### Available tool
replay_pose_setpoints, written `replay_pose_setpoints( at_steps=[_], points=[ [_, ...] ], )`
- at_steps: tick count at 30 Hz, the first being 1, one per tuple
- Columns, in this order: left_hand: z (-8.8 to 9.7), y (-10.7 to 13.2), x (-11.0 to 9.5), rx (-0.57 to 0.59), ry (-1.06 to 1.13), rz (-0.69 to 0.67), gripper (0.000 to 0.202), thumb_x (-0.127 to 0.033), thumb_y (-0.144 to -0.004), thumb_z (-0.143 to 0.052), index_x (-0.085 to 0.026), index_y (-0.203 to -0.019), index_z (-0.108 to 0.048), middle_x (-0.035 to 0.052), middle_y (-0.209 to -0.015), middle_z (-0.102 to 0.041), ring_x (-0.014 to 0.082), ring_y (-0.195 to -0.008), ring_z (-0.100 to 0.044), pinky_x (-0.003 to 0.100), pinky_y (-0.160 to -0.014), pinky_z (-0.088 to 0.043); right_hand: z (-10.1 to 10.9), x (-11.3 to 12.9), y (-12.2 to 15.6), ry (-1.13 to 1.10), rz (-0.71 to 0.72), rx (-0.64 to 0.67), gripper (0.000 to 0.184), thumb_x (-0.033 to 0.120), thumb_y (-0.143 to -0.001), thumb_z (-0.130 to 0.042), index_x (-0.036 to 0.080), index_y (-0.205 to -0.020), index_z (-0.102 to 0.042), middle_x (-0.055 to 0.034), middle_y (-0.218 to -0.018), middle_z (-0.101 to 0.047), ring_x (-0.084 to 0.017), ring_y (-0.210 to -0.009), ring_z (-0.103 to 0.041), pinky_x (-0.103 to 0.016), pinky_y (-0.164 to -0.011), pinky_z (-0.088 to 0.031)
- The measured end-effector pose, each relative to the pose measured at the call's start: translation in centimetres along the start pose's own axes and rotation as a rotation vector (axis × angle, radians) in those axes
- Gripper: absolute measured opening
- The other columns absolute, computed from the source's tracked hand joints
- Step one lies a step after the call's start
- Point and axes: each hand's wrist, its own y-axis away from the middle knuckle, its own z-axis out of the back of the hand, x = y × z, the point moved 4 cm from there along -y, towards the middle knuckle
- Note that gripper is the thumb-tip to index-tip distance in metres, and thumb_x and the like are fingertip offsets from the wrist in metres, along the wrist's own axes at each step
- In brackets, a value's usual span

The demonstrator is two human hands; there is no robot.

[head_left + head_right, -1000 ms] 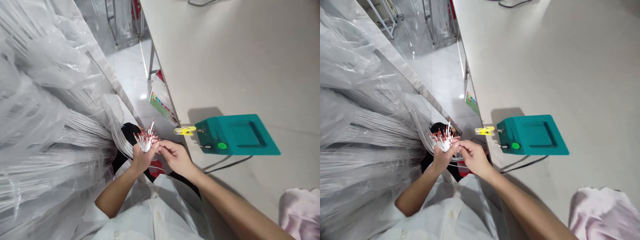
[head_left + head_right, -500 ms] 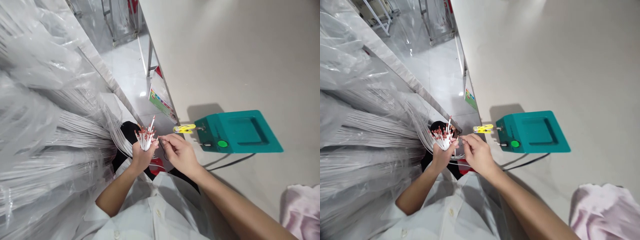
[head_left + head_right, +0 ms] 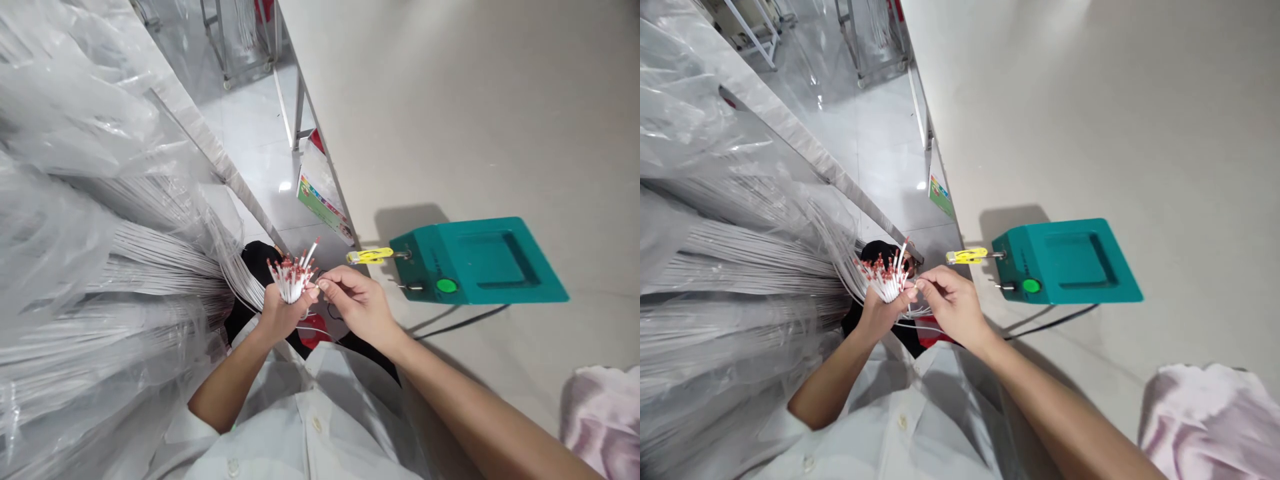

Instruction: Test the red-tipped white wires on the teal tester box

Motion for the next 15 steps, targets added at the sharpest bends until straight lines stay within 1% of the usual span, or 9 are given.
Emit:
replay_pose_setpoints(
  at_steps=[3, 7, 9, 11, 13, 15],
  points=[
    [0.5, 0.0, -0.2, 0.052, 0.016, 0.008, 0.023, -0.035, -0.074, -0.061, -0.014, -0.066, -0.061, -0.0027, -0.053, -0.051, 0.0076, -0.048, -0.043, 0.022, -0.049, -0.035, -0.1, 0.4, -0.1, 0.019, 0.054, 0.016, 0.018, 0.026, -0.085, -0.051, 0.019, -0.071, -0.059, -0.0011, -0.068, -0.058, -0.012, -0.062, -0.053, -0.027, -0.060, -0.043],
    [0.9, 0.0, -0.6, 0.076, 0.017, -0.013, 0.023, -0.035, -0.074, -0.060, -0.014, -0.064, -0.061, -0.0026, -0.053, -0.052, 0.0082, -0.049, -0.045, 0.023, -0.052, -0.036, -0.2, 0.7, -0.1, 0.081, 0.113, 0.045, 0.016, 0.023, -0.085, -0.050, 0.019, -0.072, -0.058, -0.0012, -0.068, -0.057, -0.012, -0.064, -0.053, -0.026, -0.061, -0.043],
    [0.9, 0.0, -0.6, 0.085, 0.012, -0.001, 0.024, -0.036, -0.073, -0.060, -0.015, -0.064, -0.061, -0.0028, -0.052, -0.051, 0.0086, -0.049, -0.045, 0.023, -0.052, -0.036, -0.1, 0.7, -0.1, 0.093, 0.123, 0.066, 0.016, 0.023, -0.085, -0.050, 0.019, -0.073, -0.059, -0.0013, -0.068, -0.056, -0.012, -0.063, -0.053, -0.026, -0.060, -0.043],
    [0.9, 0.1, -0.6, 0.097, 0.011, 0.024, 0.024, -0.037, -0.073, -0.060, -0.015, -0.064, -0.061, -0.0029, -0.050, -0.050, 0.0089, -0.048, -0.045, 0.024, -0.052, -0.036, 0.2, 0.9, 0.0, 0.093, 0.112, 0.075, 0.015, 0.024, -0.086, -0.048, 0.019, -0.078, -0.060, -0.0016, -0.070, -0.058, -0.011, -0.061, -0.054, -0.025, -0.059, -0.044],
    [1.0, 0.1, -0.6, 0.106, 0.020, 0.038, 0.024, -0.037, -0.073, -0.060, -0.015, -0.064, -0.061, -0.0027, -0.051, -0.051, 0.0087, -0.048, -0.044, 0.024, -0.052, -0.036, 0.9, 1.1, 0.0, 0.095, 0.095, 0.033, 0.014, 0.023, -0.086, -0.048, 0.019, -0.088, -0.062, -0.0026, -0.074, -0.060, -0.011, -0.061, -0.055, -0.025, -0.058, -0.046],
    [1.0, 0.1, -0.6, 0.120, 0.026, 0.040, 0.023, -0.035, -0.073, -0.059, -0.015, -0.064, -0.060, -0.0023, -0.053, -0.051, 0.0085, -0.048, -0.044, 0.023, -0.052, -0.036, 1.6, 1.6, -0.1, 0.104, 0.113, -0.014, 0.015, 0.023, -0.085, -0.051, 0.020, -0.095, -0.062, -0.0039, -0.080, -0.062, -0.012, -0.065, -0.058, -0.026, -0.060, -0.048]
  ],
)
